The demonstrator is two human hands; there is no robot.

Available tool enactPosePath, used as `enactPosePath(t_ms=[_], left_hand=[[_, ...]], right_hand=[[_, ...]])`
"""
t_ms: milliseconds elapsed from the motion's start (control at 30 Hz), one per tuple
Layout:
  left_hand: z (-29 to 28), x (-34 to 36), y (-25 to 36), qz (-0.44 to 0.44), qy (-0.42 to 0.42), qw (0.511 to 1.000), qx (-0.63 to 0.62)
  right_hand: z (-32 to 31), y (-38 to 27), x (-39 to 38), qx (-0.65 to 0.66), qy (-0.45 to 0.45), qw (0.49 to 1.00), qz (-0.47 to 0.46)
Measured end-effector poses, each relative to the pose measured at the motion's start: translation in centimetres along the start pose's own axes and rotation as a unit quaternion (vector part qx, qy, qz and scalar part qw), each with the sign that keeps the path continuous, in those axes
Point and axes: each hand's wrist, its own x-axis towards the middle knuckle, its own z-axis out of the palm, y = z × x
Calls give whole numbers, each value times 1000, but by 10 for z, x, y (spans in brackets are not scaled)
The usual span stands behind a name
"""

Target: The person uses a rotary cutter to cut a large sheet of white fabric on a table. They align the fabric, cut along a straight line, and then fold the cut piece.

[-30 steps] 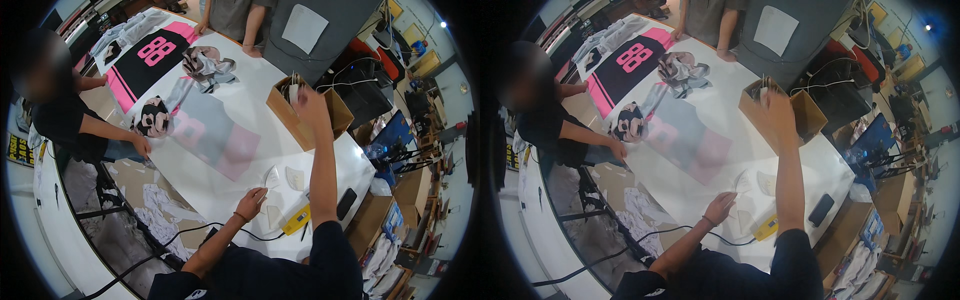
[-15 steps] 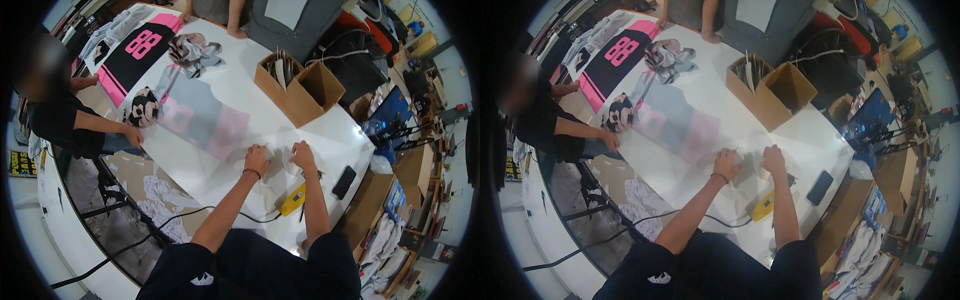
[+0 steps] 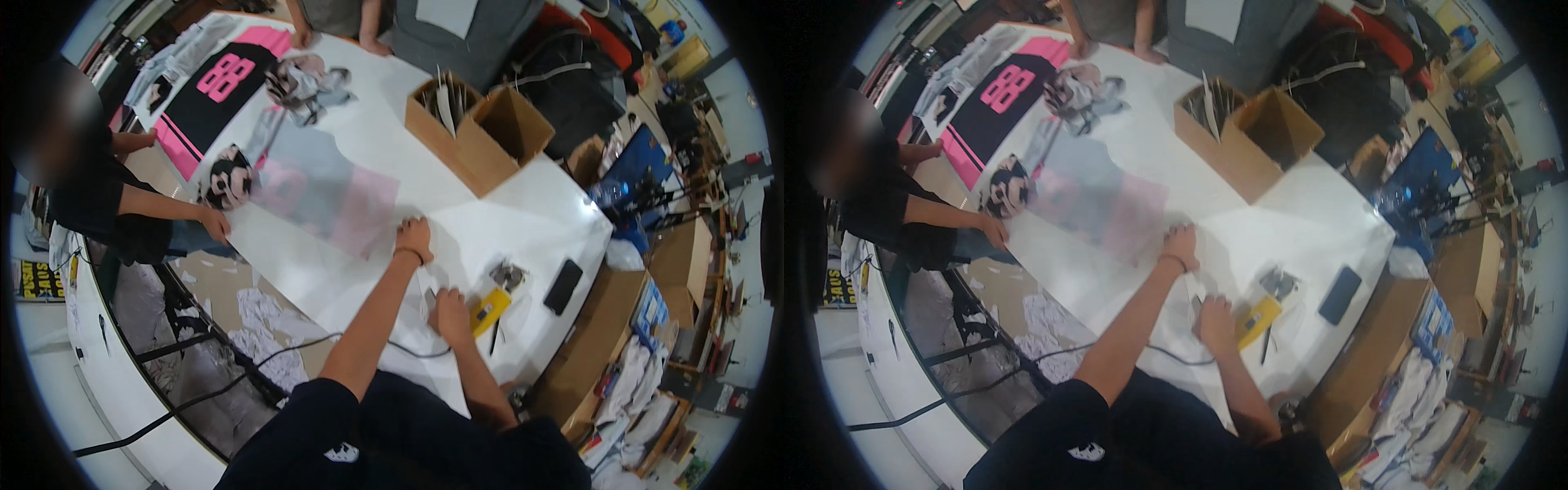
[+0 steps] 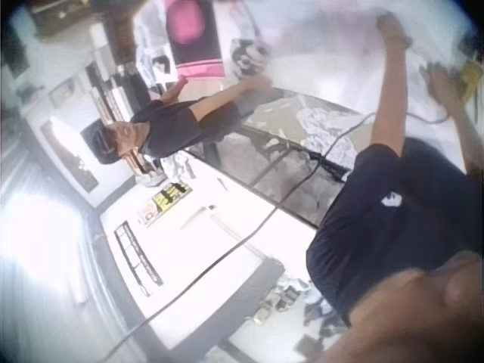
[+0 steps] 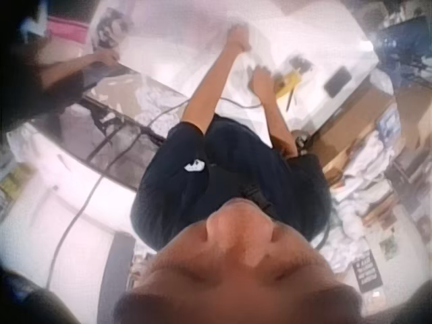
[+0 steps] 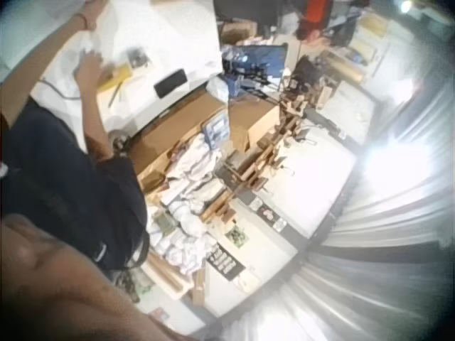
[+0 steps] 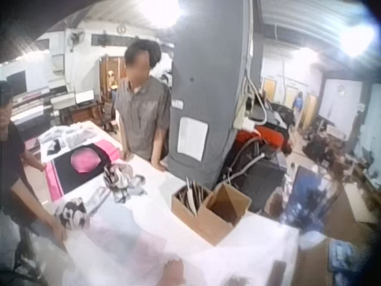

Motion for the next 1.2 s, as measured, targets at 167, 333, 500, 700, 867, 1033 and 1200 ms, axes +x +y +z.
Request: enactPosePath(t_ms=[167,333,500,700,867,1033,1200], left_hand=[[9,-17,-6,-26,25,996,-76],[11,-31,-44,-19,125,969,-213],[18,-108,-56,-14,47,991,-124],[63,-172,-31,-26,73,997,0],[72,-165,-32,-65,70,995,-32],[58,-159,-35,-75,48,994,-68],[61,-159,-42,-67,61,986,-141]], right_hand=[[12,-23,-12,-17,-11,1000,14],[17,-17,-9,11,11,999,-34],[17,-3,-2,165,-9,986,-34],[0,6,20,153,13,988,-16],[-6,-7,0,-22,-91,992,-84],[31,-19,-26,-92,-21,989,-115],[34,-4,-18,41,-30,986,-156]])
